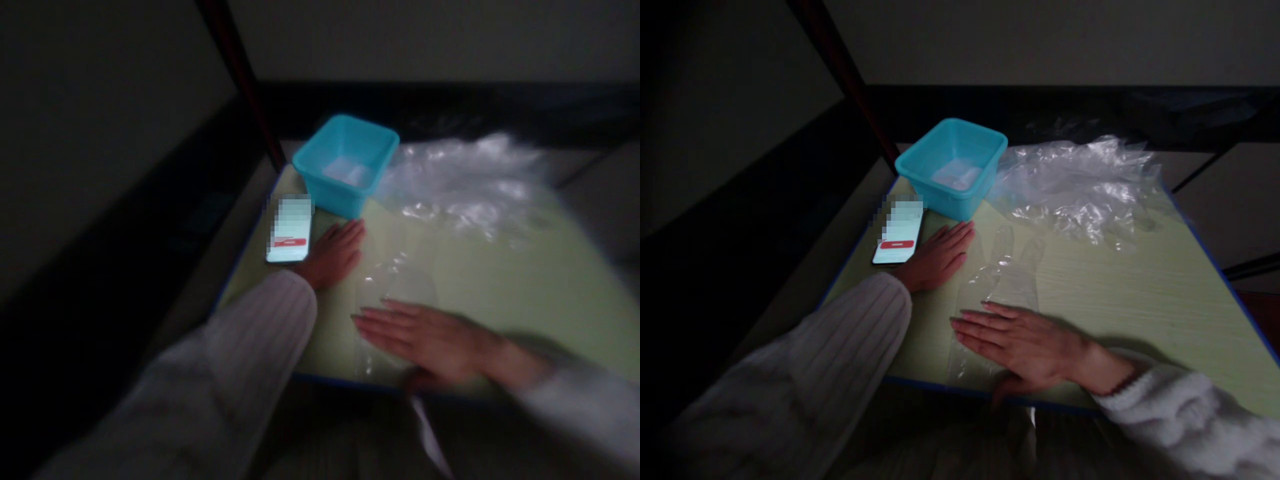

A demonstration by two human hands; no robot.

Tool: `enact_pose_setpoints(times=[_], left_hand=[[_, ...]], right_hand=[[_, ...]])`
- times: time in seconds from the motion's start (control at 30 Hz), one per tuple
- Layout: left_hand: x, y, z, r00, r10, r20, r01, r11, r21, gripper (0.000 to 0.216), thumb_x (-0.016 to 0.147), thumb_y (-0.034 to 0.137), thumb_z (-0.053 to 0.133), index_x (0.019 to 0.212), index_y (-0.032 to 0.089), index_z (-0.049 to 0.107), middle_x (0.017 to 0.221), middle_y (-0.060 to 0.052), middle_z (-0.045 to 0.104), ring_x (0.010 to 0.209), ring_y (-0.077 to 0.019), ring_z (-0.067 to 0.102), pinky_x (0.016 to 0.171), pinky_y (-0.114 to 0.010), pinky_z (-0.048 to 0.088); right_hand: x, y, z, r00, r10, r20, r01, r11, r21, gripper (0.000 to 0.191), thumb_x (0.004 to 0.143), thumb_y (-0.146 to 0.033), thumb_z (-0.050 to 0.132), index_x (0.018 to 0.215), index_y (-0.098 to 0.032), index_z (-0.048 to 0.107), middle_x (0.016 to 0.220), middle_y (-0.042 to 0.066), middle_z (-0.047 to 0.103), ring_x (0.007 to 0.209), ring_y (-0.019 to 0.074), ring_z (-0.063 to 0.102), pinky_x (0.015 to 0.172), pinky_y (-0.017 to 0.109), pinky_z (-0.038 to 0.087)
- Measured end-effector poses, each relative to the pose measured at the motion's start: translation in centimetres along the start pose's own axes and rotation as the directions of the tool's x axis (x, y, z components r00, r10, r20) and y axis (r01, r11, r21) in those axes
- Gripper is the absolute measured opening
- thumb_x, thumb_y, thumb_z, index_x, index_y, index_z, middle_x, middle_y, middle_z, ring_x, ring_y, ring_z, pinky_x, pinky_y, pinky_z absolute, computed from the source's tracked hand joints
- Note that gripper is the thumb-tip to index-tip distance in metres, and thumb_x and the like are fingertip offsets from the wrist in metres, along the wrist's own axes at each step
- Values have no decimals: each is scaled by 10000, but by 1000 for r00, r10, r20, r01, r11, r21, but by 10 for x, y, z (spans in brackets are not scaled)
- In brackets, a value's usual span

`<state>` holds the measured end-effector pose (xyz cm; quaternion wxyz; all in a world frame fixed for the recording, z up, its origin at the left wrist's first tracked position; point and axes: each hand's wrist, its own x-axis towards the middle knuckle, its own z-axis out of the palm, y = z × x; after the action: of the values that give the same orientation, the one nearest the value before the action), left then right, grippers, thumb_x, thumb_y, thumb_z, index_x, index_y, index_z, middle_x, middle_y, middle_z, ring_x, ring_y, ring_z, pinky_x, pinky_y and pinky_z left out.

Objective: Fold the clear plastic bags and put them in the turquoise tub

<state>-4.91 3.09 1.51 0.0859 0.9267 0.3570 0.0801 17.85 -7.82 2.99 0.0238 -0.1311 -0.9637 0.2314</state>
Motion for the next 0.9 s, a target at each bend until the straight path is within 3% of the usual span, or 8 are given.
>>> enact_pose_setpoints(times=[0.2, 0.27, 0.4, 0.57, 0.73, 0.83, 0.9], left_hand=[[10, 11, 2, 962, 274, -18, -275, 959, -70, 522, 951, 262, 275, 1446, 102, 235, 1532, -120, 225, 1434, -176, 124, 1159, -370, 142], [15, 15, 3, 950, 311, 8, -310, 948, -70, 514, 950, 263, 291, 1441, 114, 258, 1529, -106, 243, 1432, -172, 137, 1156, -365, 146], [20, 15, 5, 955, 288, 70, -286, 957, -43, 506, 952, 264, 300, 1440, 132, 268, 1530, -91, 243, 1423, -172, 175, 1147, -369, 155], [22, 11, 9, 957, 282, 70, -280, 959, -43, 506, 951, 263, 306, 1443, 150, 262, 1530, -78, 246, 1426, -161, 161, 1151, -375, 151], [17, 10, 4, 969, 240, -63, -248, 923, -293, 512, 958, 283, 268, 1449, 139, 251, 1535, -87, 222, 1428, -152, 156, 1169, -380, 155], [7, 10, -6, 981, 144, -130, -193, 797, -573, 501, 976, 339, 193, 1408, 148, 359, 1491, -85, 334, 1387, -156, 289, 1150, -365, 243], [1, 10, -12, 986, 144, -87, -164, 704, -691, 526, 983, 350, 144, 1346, 133, 456, 1404, -98, 468, 1313, -173, 422, 1092, -371, 351]], right_hand=[[1, -4, -3, 1000, 0, -16, 1, 999, 46, 782, 855, -360, 528, 1488, -104, 146, 1534, 122, 204, 1422, 196, 122, 1166, 393, 72], [1, -5, -4, 1000, 1, -14, 0, 999, 49, 771, 858, -350, 522, 1487, -102, 152, 1532, 122, 211, 1421, 194, 126, 1166, 388, 76], [1, -6, -4, 1000, 1, 8, -2, 999, 36, 774, 863, -356, 511, 1488, -91, 137, 1536, 120, 191, 1424, 189, 104, 1168, 381, 48], [2, -5, -3, 1000, -3, -9, 4, 998, 62, 794, 870, -388, 517, 1490, -96, 116, 1532, 131, 201, 1420, 202, 128, 1165, 411, 78], [-9, 1, -19, 996, 18, -91, 0, 981, 195, 751, 903, -484, 462, 1489, -124, 161, 1521, 147, 238, 1400, 232, 223, 1132, 416, 228], [-22, 12, -29, 935, 227, -272, -108, 914, 391, 533, 952, -494, 333, 1391, -206, 423, 1401, 99, 487, 1281, 229, 453, 1057, 410, 368], [-28, 22, -31, 820, 401, -409, -126, 823, 553, 477, 973, -475, 268, 1196, -224, 608, 1206, 76, 650, 1129, 224, 592, 988, 412, 442]])
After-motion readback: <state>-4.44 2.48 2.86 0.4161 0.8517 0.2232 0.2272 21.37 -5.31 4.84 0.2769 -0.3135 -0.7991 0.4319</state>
